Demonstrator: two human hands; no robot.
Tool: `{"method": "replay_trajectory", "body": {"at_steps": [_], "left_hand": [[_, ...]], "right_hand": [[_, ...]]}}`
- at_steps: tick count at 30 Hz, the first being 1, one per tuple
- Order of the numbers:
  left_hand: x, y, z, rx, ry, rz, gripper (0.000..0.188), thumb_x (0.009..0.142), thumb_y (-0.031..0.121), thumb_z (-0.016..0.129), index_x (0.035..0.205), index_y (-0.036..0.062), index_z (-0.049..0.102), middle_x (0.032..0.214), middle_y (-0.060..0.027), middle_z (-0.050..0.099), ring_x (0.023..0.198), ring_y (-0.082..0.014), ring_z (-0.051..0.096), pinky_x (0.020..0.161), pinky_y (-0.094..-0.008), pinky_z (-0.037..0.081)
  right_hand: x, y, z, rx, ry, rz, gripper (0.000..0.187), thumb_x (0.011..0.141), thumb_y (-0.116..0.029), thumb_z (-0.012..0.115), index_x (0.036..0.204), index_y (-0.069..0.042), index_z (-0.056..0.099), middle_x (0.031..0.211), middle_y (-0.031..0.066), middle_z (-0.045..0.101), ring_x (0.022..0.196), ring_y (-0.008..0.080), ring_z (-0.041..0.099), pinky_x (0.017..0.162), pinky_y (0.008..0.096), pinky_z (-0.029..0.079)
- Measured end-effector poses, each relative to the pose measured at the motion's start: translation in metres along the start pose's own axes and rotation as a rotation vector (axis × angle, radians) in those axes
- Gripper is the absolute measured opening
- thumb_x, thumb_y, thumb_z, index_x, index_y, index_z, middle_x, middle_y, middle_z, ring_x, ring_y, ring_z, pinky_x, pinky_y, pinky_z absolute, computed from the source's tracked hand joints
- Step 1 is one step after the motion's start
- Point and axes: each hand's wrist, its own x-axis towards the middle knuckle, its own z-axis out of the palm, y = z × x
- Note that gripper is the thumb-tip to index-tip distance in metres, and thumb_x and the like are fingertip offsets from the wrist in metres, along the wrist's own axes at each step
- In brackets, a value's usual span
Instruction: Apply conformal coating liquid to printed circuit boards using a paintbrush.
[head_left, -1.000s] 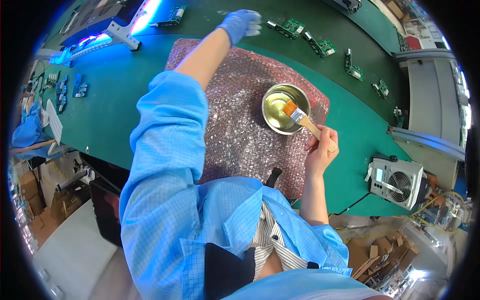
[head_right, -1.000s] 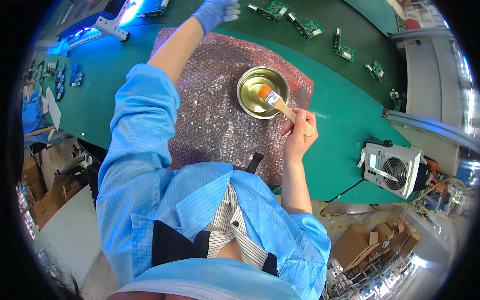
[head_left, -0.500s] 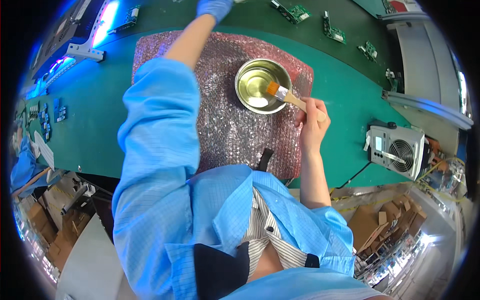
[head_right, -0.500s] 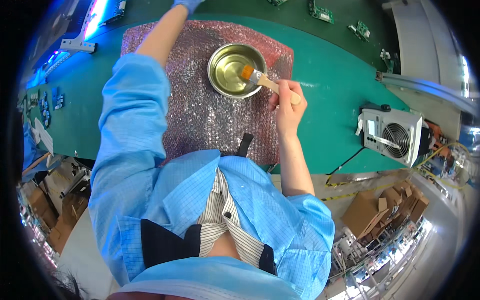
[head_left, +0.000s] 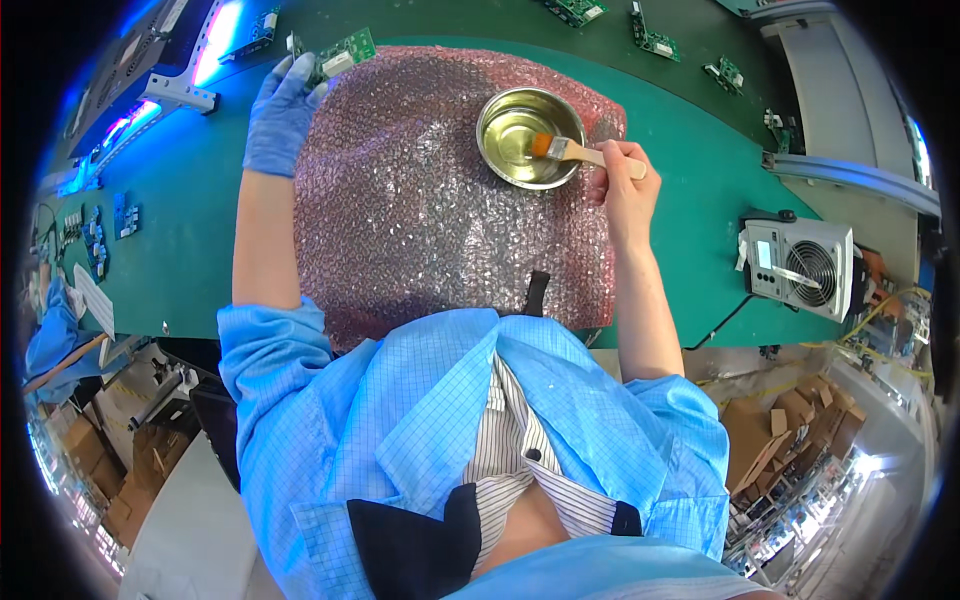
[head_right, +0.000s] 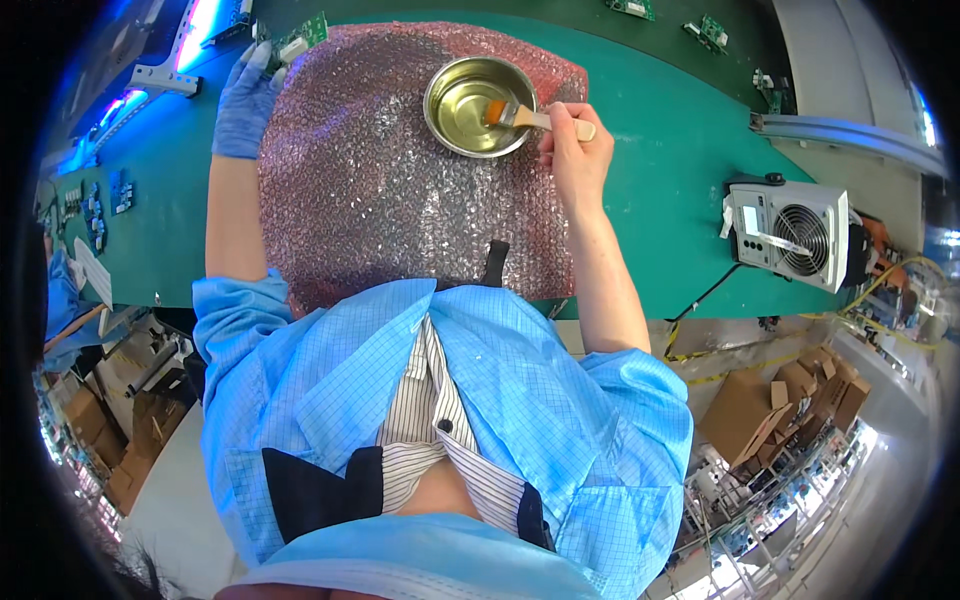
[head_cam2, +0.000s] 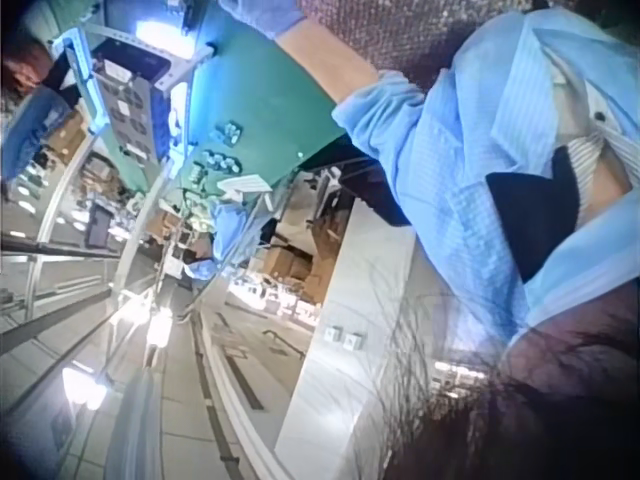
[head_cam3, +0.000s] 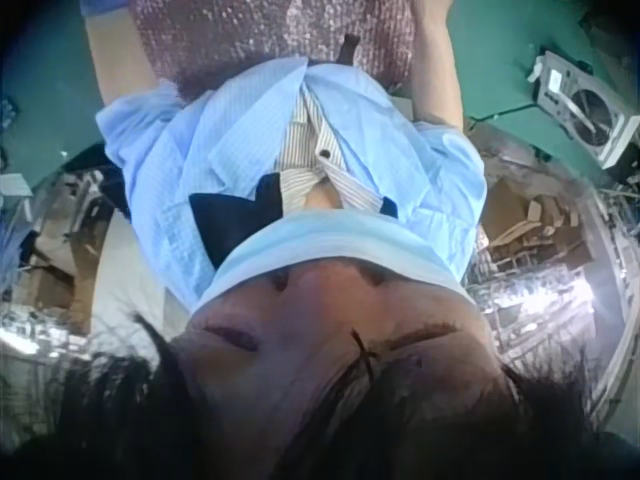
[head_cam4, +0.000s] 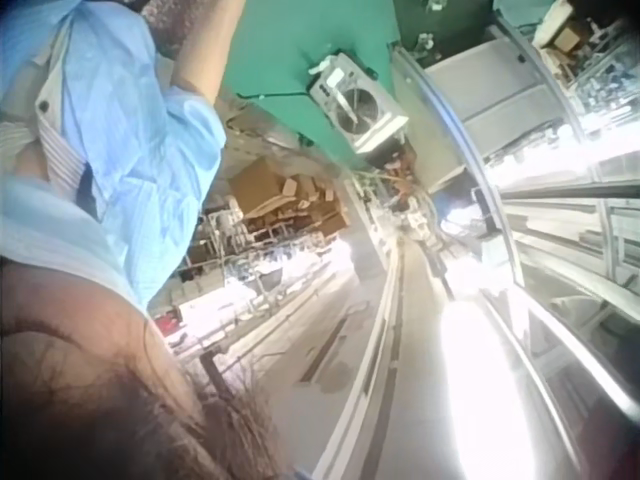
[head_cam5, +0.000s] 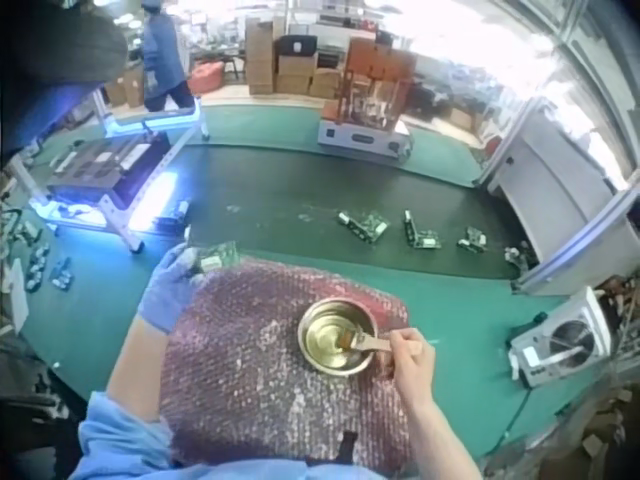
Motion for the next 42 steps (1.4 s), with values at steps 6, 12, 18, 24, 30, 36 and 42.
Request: {"method": "replay_trajectory", "body": {"at_steps": [6, 12, 18, 24, 30, 36, 42], "left_hand": [[-0.03, -0.001, -0.001, -0.19, -0.111, -0.356, 0.031, 0.085, 0.022, 0.065, 0.108, 0.002, 0.058, 0.099, -0.0102, 0.062, 0.086, -0.0179, 0.063, 0.062, -0.0239, 0.055], [-0.064, 0.0, 0.049, -0.012, -0.257, -0.334, 0.036, 0.082, 0.029, 0.068, 0.107, 0.0046, 0.059, 0.099, -0.0102, 0.063, 0.082, -0.0173, 0.064, 0.059, -0.025, 0.056], [-0.08, -0.006, 0.094, 0.158, -0.478, -0.368, 0.045, 0.082, 0.032, 0.067, 0.114, 0.0023, 0.058, 0.101, -0.0075, 0.063, 0.087, -0.0145, 0.064, 0.067, -0.0238, 0.056], [-0.091, -0.003, 0.103, 0.222, -0.619, -0.39, 0.047, 0.082, 0.035, 0.067, 0.115, 0.0031, 0.06, 0.096, -0.0054, 0.065, 0.081, -0.0108, 0.063, 0.066, -0.0218, 0.053], [-0.088, -0.008, 0.103, 0.333, -0.664, -0.355, 0.043, 0.082, 0.034, 0.067, 0.114, 0.0051, 0.061, 0.094, -0.0039, 0.065, 0.075, -0.0078, 0.061, 0.062, -0.0197, 0.05], [-0.086, -0.014, 0.106, 0.368, -0.636, -0.311, 0.041, 0.082, 0.033, 0.067, 0.112, 0.0055, 0.063, 0.093, -0.0039, 0.066, 0.074, -0.0071, 0.061, 0.061, -0.0189, 0.05], [-0.088, -0.009, 0.103, 0.367, -0.532, -0.266, 0.04, 0.082, 0.032, 0.067, 0.112, 0.006, 0.063, 0.092, -0.0028, 0.066, 0.075, -0.0066, 0.061, 0.061, -0.0184, 0.049]], "right_hand": [[-0.003, -0.023, -0.038, -0.007, 0.082, -0.044, 0.02, 0.089, -0.021, 0.057, 0.08, -0.003, 0.059, 0.054, -0.0015, 0.05, 0.042, 0.0047, 0.042, 0.037, 0.0196, 0.032], [-0.014, -0.04, -0.049, -0.026, 0.092, -0.137, 0.021, 0.089, -0.022, 0.057, 0.082, -0.002, 0.061, 0.057, -0.0023, 0.05, 0.047, 0.0036, 0.042, 0.041, 0.0189, 0.033], [-0.018, -0.058, -0.027, 0.004, -0.179, -0.3, 0.02, 0.09, -0.019, 0.059, 0.09, 0.0, 0.064, 0.062, -0.0009, 0.053, 0.053, 0.0053, 0.047, 0.046, 0.0199, 0.036], [-0.011, -0.071, -0.011, -0.04, -0.48, -0.337, 0.019, 0.087, -0.019, 0.063, 0.097, -0.002, 0.066, 0.071, 0.0004, 0.059, 0.061, 0.006, 0.051, 0.053, 0.0196, 0.041], [-0.007, -0.067, 0.002, -0.124, -0.579, -0.312, 0.021, 0.087, -0.022, 0.064, 0.096, -0.004, 0.066, 0.074, -0.0002, 0.062, 0.064, 0.0053, 0.053, 0.055, 0.0208, 0.043], [-0.014, -0.054, 0.003, -0.269, -0.411, -0.336, 0.02, 0.089, -0.025, 0.06, 0.091, -0.006, 0.065, 0.065, -0.0008, 0.059, 0.058, 0.0045, 0.051, 0.051, 0.0216, 0.04], [-0.038, -0.051, -0.007, -0.281, -0.43, -0.284, 0.017, 0.089, -0.022, 0.059, 0.089, -0.006, 0.064, 0.061, -0.0018, 0.056, 0.056, 0.0046, 0.051, 0.05, 0.021, 0.039]]}}
